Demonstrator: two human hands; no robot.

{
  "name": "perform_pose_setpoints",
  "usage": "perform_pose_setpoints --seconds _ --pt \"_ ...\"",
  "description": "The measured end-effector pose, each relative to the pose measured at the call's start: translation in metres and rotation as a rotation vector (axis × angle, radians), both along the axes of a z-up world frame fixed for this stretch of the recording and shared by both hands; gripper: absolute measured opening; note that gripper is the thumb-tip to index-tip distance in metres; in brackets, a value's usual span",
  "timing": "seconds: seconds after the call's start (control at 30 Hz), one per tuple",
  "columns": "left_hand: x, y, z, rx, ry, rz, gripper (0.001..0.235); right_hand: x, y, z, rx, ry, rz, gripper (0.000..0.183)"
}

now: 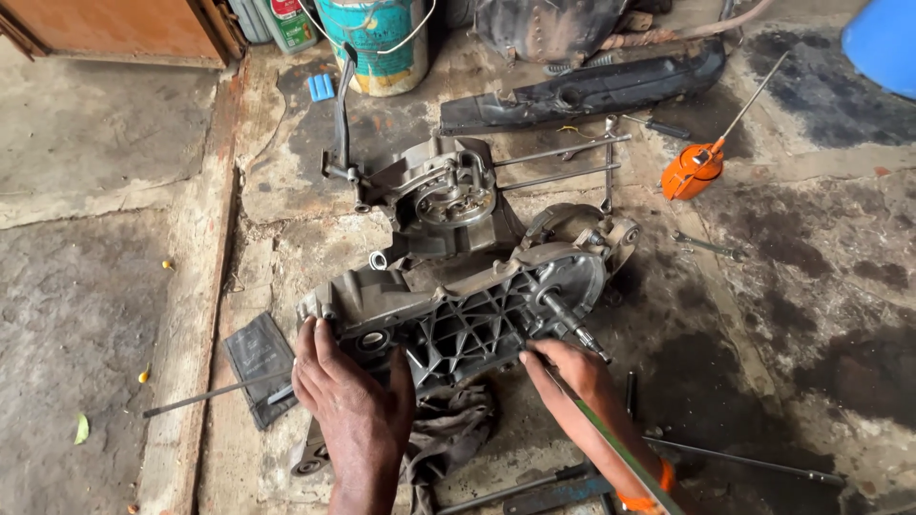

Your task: The person sits on the floor and uses a green-handled tool to repeatedly tap and adjust a metal rod inside a disassembled engine casing. The person holds the casing steady with one hand while manipulating the internal component with the other.

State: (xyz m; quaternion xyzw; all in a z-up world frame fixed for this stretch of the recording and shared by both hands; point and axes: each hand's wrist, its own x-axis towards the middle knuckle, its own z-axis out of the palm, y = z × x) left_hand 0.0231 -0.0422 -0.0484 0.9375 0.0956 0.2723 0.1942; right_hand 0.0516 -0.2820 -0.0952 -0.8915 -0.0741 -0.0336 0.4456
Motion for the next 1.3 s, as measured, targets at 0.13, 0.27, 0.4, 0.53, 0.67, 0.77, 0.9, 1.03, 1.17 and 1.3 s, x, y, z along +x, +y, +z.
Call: perform_pose_setpoints --seconds 0.13,0.27,0.4,0.53,0.67,0.77,0.9,1.03,1.17,1.3 --pt "0.000 -0.002 0.001 0.000 0.005 0.005 0.091 0.002 0.006 0.001 -0.110 0.226 -0.061 0.031" --pt "0.001 -0.001 0.002 -0.006 0.012 0.008 0.091 0.003 0.001 -0.017 -0.138 -0.061 -0.025 0.026" --pt "0.000 0.000 -0.001 -0.005 0.006 0.010 0.091 0.003 -0.004 -0.026 -0.117 -0.076 0.017 0.028" --pt "-0.003 -0.001 0.000 -0.010 0.011 0.008 0.091 0.004 -0.015 -0.048 -0.123 0.026 0.035 0.030" --pt "-0.001 0.000 -0.001 -0.005 0.011 0.007 0.091 0.005 -0.007 -0.034 -0.280 0.212 0.021 0.035" --pt "0.000 0.002 -0.002 -0.001 0.022 0.002 0.091 -0.012 -0.007 -0.008 0.264 0.173 0.075 0.036" --pt "-0.001 0.000 0.001 -0.017 0.029 0.005 0.092 -0.009 -0.006 -0.018 0.282 -0.072 0.126 0.032" --pt "-0.001 0.002 -0.001 -0.026 0.018 0.004 0.091 0.001 -0.005 -0.032 -0.153 -0.165 0.088 0.026" --pt "0.000 0.002 -0.001 -0.025 0.039 0.005 0.091 0.000 0.001 -0.003 -0.114 -0.120 0.030 0.020" --pt "-0.001 0.002 0.000 -0.024 0.060 0.008 0.091 0.005 -0.010 -0.058 -0.068 -0.147 0.047 0.019"
